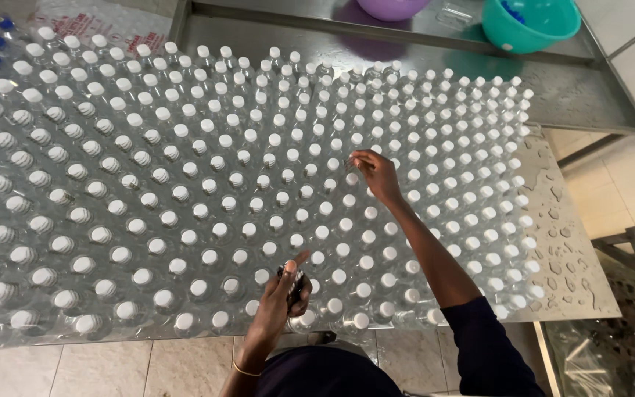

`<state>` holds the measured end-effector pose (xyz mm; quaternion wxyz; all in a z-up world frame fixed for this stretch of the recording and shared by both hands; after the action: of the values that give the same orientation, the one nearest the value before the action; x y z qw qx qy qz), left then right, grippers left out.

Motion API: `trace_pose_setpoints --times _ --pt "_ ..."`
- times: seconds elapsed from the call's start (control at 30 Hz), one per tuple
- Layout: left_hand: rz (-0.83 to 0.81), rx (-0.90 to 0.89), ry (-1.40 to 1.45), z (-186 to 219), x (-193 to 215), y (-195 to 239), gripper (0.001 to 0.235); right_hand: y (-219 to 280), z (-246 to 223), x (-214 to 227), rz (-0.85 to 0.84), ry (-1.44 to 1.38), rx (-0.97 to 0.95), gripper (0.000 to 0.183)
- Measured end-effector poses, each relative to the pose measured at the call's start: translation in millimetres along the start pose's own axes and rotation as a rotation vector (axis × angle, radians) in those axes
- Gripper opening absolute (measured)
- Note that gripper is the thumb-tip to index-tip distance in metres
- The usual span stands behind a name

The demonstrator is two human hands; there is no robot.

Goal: The person stands at a stainless steel table covered with rows of empty plastic bottles. They systematically pick up white bottle caps and screw them onto the bottles one by one.

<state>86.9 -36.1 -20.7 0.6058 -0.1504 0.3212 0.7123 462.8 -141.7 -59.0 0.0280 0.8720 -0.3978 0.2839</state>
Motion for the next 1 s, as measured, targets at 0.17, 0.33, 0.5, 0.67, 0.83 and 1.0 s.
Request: trace_pose_setpoints --times 0.17,0.33,0.5,0.67,0.83,1.0 --pt "0.036 -0.042 0.021 -24.5 -2.0 -7.5 0.074 10.1 5.0 -5.3 -0.159 0.053 0.010 0.022" --pt "0.084 -0.068 0.055 -35.1 -9.3 -9.5 0.075 16.2 8.3 -2.7 -0.254 0.071 -0.066 0.028" --pt "0.109 -0.048 0.002 -33.8 -18.2 -11.3 0.075 10.7 44.2 -14.3 -0.233 0.181 -0.055 0.034" --pt "0.122 -0.050 -0.045 -23.7 -22.8 -12.0 0.074 13.0 41.0 -20.2 -0.259 0.227 0.014 0.058" --pt "0.090 -0.035 -0.073 -10.6 -34.2 -16.3 0.074 54.5 -53.5 -16.0 -0.261 0.336 0.033 0.049" --pt "0.019 0.044 -0.064 -14.8 -46.3 -23.5 0.052 142.9 -176.8 -60.6 -0.701 -0.203 0.181 0.030"
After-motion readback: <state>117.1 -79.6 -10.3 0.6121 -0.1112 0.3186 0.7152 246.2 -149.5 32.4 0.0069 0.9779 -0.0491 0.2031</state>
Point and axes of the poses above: each hand's wrist, its own y-axis away from the middle knuckle, its own x-axis out of the back of the hand, z = x × y, the point moved 7 cm from there along -y, towards the middle knuckle, and after that the axes turned 9 degrees about -z, right-handed, at the moved point
